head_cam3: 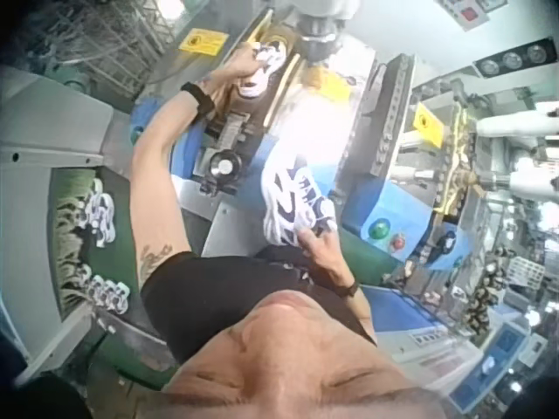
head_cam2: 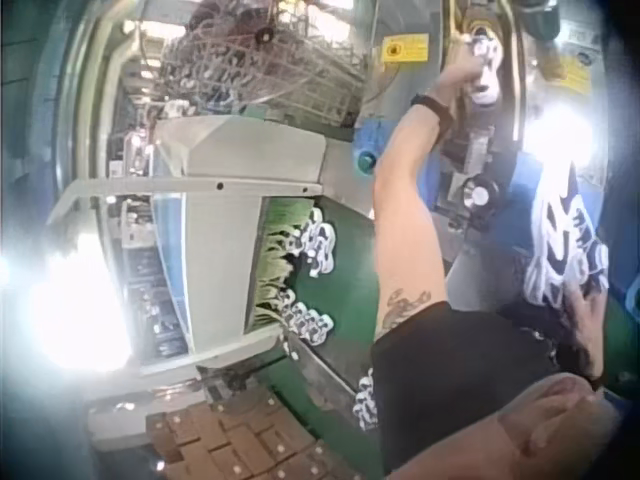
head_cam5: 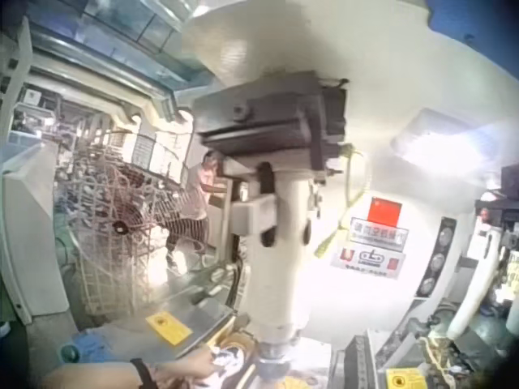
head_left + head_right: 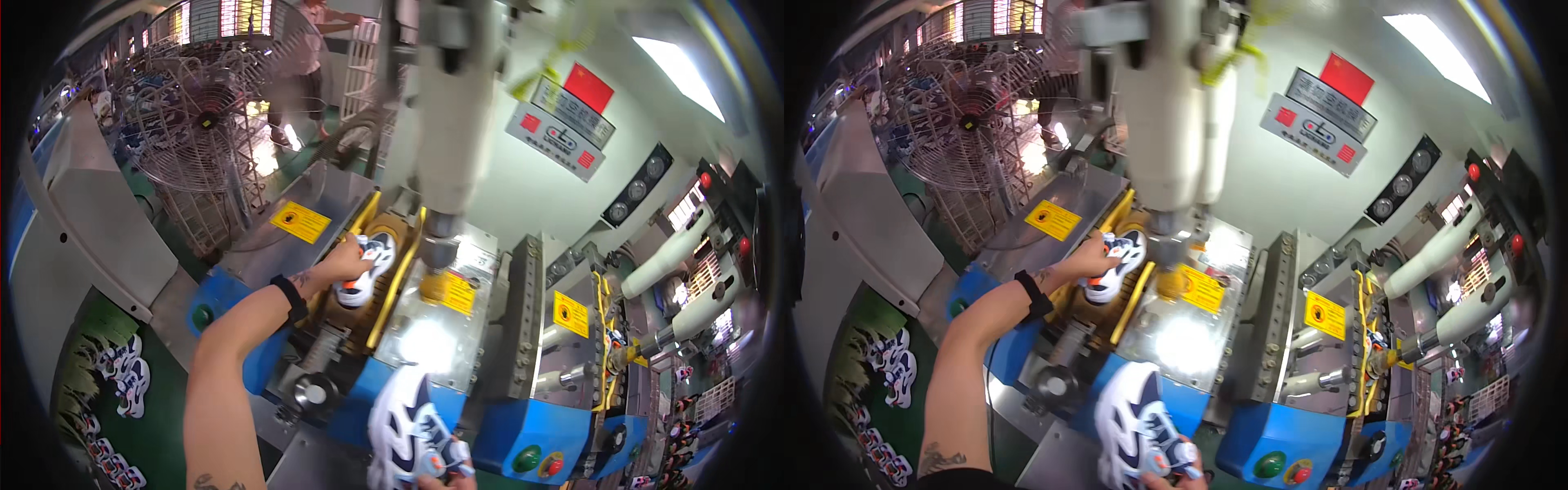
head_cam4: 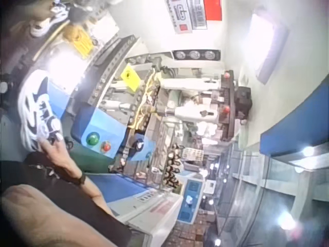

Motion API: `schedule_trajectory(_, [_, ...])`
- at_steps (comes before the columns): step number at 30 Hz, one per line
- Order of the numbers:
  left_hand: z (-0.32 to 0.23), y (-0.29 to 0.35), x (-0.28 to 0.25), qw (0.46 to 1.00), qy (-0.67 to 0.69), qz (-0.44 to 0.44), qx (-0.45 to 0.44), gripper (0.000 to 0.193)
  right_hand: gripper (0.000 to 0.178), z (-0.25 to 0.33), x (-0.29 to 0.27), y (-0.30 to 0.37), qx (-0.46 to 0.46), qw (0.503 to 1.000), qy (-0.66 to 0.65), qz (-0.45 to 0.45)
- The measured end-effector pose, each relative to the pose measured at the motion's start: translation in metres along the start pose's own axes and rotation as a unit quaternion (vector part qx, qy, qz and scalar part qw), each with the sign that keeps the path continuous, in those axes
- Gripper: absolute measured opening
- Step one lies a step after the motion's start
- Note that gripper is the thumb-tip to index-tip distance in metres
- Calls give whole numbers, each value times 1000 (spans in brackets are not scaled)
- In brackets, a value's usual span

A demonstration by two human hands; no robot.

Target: Operating an automated machine to process and attach soles to shoes on a production line.

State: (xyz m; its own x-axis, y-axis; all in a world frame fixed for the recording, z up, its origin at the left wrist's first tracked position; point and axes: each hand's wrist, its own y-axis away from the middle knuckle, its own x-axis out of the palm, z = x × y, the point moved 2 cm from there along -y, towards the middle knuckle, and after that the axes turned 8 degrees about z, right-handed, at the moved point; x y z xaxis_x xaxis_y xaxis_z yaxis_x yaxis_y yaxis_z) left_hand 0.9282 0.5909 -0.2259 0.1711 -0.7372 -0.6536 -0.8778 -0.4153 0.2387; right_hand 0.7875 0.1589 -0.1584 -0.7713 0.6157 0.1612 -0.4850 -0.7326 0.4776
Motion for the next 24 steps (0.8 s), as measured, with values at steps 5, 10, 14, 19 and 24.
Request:
schedule_trajectory(5, [9,123,-28,843,513,-46,155,65,51,29,20,-73,-93,996,-18,-5])
schedule_trajectory(10, [131,345,-16,765,565,-271,151,80,22,115,45,-275,29,999,2,28])
schedule_trajectory(14, [216,403,47,687,620,-369,87,71,68,109,16,-409,5,936,294,-195])
schedule_trajectory(19, [248,469,93,661,640,-393,-15,68,70,78,82,-411,-89,871,428,-224])
schedule_trajectory(24, [172,477,185,607,703,-355,-107,66,60,66,47,-468,-24,924,-7,-381])
